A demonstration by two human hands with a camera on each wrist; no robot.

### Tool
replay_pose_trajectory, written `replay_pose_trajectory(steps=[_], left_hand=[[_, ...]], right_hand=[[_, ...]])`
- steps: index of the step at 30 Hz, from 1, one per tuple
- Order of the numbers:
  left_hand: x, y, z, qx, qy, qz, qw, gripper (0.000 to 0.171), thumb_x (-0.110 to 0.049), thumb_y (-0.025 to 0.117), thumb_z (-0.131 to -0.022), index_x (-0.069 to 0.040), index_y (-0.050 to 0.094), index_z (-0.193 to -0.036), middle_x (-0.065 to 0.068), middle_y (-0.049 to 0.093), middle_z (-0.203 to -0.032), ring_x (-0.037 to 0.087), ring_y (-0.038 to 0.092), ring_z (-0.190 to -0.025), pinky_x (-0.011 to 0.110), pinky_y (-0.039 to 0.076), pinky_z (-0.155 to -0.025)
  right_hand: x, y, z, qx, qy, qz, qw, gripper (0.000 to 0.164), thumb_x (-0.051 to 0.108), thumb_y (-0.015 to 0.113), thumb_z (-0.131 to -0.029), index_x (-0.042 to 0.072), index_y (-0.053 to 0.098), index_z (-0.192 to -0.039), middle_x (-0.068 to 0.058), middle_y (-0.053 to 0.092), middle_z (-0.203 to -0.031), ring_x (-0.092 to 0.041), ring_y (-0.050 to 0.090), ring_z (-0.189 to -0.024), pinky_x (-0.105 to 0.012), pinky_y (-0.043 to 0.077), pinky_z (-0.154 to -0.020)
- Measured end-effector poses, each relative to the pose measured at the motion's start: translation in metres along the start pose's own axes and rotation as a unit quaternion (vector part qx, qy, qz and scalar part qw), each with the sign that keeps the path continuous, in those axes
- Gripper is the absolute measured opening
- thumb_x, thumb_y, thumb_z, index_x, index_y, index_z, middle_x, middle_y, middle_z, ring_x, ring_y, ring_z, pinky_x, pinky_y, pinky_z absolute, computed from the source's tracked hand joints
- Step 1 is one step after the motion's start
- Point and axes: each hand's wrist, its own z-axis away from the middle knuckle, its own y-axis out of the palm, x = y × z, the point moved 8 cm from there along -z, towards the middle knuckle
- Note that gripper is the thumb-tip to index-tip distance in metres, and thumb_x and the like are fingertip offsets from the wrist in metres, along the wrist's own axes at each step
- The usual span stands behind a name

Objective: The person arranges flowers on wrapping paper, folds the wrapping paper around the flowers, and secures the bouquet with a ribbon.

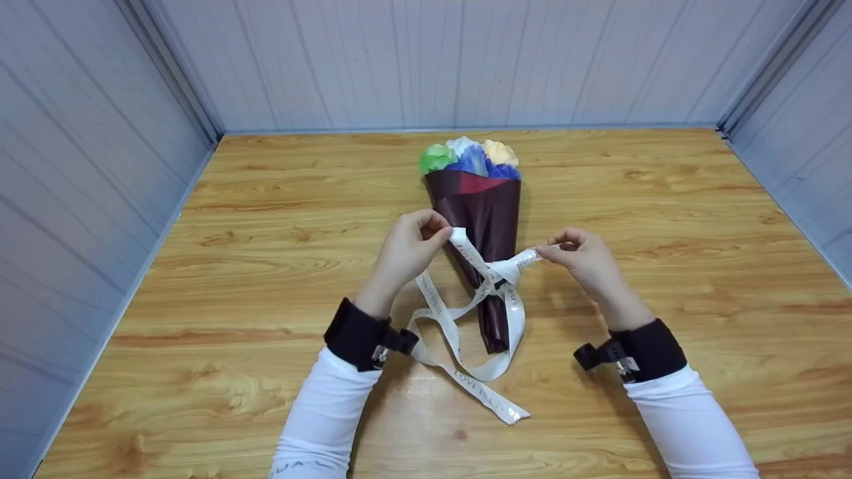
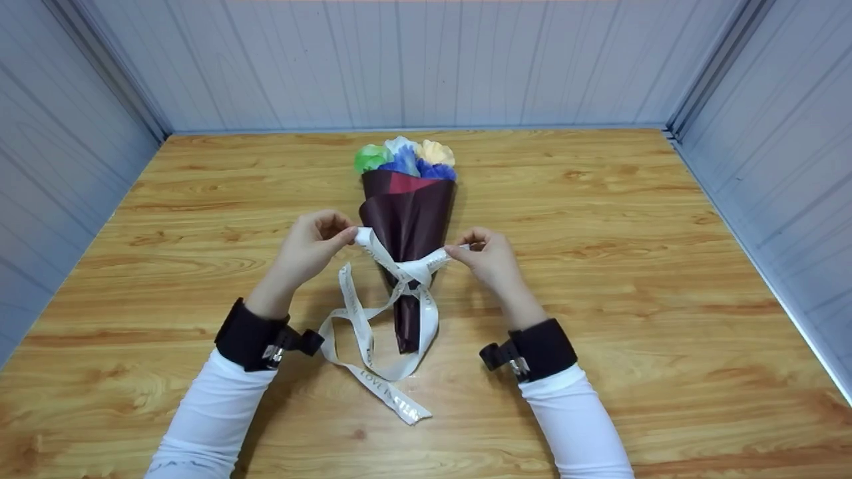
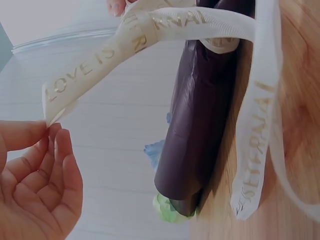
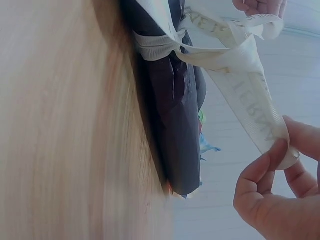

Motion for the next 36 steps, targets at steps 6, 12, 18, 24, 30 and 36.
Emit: replay_pose_trajectory(steps=[6,12,18,24,30,36], left_hand=[[0.005,-0.002,-0.001,0.003,-0.011,-0.019,0.9998,0.009,-0.007,0.061,-0.089,0.0,0.067,-0.087,0.005,0.063,-0.08,0.012,0.053,-0.073,0.022,0.044,-0.069],[0.013,-0.004,-0.001,0.005,-0.019,-0.049,0.9986,0.008,-0.006,0.062,-0.087,0.0,0.067,-0.085,0.005,0.064,-0.078,0.013,0.053,-0.073,0.024,0.045,-0.07],[0.013,-0.003,-0.002,0.014,-0.015,-0.053,0.9984,0.004,-0.001,0.061,-0.081,0.0,0.066,-0.081,0.005,0.064,-0.075,0.013,0.057,-0.071,0.023,0.048,-0.069],[0.011,0.003,-0.001,0.054,-0.01,-0.05,0.9972,0.029,0.002,0.053,-0.088,-0.003,0.069,-0.112,0.01,0.067,-0.083,0.008,0.05,-0.065,0.019,0.039,-0.059],[0.008,0.003,-0.001,0.062,-0.007,-0.043,0.9971,0.024,0.002,0.052,-0.086,-0.002,0.074,-0.096,0.007,0.068,-0.077,0.005,0.046,-0.058,0.019,0.032,-0.053],[0.009,0.002,-0.001,0.062,0.0,-0.043,0.9972,0.015,-0.005,0.062,-0.086,-0.001,0.074,-0.093,0.007,0.068,-0.08,0.01,0.05,-0.064,0.019,0.04,-0.06]], right_hand=[[-0.004,-0.004,-0.001,-0.011,0.001,-0.007,1.0,0.024,0.0,0.068,-0.083,0.019,0.06,-0.07,0.013,0.058,-0.069,0.0,0.056,-0.069,-0.016,0.048,-0.068],[-0.009,-0.009,-0.003,-0.031,0.005,0.047,0.998,0.016,0.005,0.069,-0.084,0.015,0.062,-0.075,0.016,0.057,-0.069,0.001,0.054,-0.068,-0.017,0.044,-0.064],[-0.012,-0.014,-0.002,-0.054,0.014,0.04,0.998,0.008,0.009,0.071,-0.084,0.003,0.068,-0.087,0.018,0.06,-0.07,0.002,0.056,-0.07,-0.014,0.046,-0.066],[-0.015,-0.01,-0.003,-0.038,0.012,-0.054,0.998,0.004,0.0,0.067,-0.085,0.004,0.069,-0.083,0.011,0.064,-0.069,0.0,0.063,-0.067,-0.015,0.053,-0.07],[-0.014,-0.004,-0.003,-0.007,0.019,-0.117,0.993,0.005,-0.004,0.061,-0.087,-0.004,0.064,-0.083,0.005,0.063,-0.073,-0.003,0.065,-0.067,-0.017,0.054,-0.071],[-0.013,-0.009,-0.002,-0.031,0.01,-0.045,0.998,0.023,0.003,0.066,-0.087,0.016,0.059,-0.069,0.013,0.061,-0.071,0.001,0.057,-0.067,-0.013,0.049,-0.065]])
